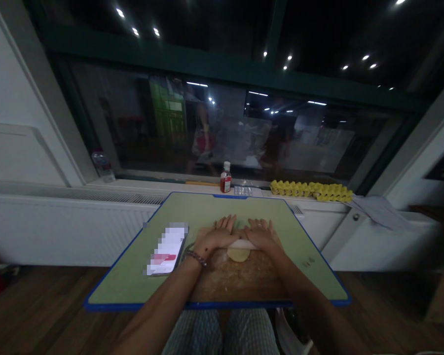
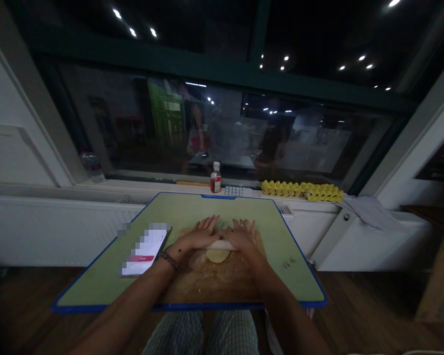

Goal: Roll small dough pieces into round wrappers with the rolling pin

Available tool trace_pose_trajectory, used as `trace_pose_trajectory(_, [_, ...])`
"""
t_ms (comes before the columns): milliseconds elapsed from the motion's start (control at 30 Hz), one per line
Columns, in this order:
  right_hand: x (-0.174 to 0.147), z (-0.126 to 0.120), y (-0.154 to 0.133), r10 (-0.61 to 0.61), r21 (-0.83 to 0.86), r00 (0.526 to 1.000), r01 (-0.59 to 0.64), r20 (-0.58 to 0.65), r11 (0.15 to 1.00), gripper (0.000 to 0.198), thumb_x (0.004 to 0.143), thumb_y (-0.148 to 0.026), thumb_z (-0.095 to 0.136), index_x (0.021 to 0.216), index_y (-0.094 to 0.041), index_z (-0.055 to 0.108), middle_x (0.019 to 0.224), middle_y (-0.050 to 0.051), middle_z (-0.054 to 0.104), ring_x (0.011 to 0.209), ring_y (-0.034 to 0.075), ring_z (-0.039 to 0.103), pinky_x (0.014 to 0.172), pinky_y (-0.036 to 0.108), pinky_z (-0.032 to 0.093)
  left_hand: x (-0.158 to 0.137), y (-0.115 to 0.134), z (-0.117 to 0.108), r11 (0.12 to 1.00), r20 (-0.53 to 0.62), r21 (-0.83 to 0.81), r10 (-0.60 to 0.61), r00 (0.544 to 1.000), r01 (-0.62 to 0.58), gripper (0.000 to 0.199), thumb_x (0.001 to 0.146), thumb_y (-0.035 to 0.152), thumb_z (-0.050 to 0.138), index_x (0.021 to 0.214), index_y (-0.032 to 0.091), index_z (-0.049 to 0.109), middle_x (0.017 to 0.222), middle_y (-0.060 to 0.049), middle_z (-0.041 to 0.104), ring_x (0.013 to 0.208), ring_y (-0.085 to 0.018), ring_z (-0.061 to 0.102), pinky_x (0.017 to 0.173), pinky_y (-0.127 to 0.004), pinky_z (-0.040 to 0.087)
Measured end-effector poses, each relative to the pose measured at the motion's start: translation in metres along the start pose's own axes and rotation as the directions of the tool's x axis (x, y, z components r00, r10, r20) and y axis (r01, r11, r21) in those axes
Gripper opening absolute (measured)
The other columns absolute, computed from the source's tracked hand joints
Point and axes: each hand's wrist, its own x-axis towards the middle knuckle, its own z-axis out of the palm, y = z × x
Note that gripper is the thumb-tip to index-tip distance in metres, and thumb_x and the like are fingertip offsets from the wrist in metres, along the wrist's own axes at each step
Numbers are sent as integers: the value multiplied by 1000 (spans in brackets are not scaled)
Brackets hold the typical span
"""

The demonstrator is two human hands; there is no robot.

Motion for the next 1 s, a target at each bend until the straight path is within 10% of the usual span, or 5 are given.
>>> trace_pose_trajectory(200, [-12, -2, 0, -2, -74, 998, -3, -68, 997, 46, 99, -33, 25, 136, -25, 52, 150, 8, 38, 138, 34, 27, 110, 61, 8, 1, 8, 6, 965, -191, -16, -259, 947, 260, 71, 90, 48, 35, 151, 14, 19, 158, -16, 17, 145, -34, 13, 113, -59, 10])
trace_pose_trajectory(633, [-62, -2, -8, -176, -139, 942, 141, -287, 980, 44, 98, -28, 30, 134, -23, 54, 140, 6, 52, 137, 32, 32, 112, 52, 21, -59, 3, 18, 954, -249, -55, 274, 929, -296, 60, 98, 51, 28, 150, 22, 21, 156, -7, 27, 145, -20, 18, 118, -42, 19])
trace_pose_trajectory(1000, [-10, 5, 1, -220, -86, 967, 210, -127, 974, 46, 99, -29, 29, 141, -16, 44, 146, 11, 44, 138, 24, 34, 114, 44, 21, -29, 0, 15, 994, -282, -4, 100, 954, -106, 58, 98, 54, 24, 146, 21, 32, 154, -10, 30, 144, -26, 19, 116, -49, 17])
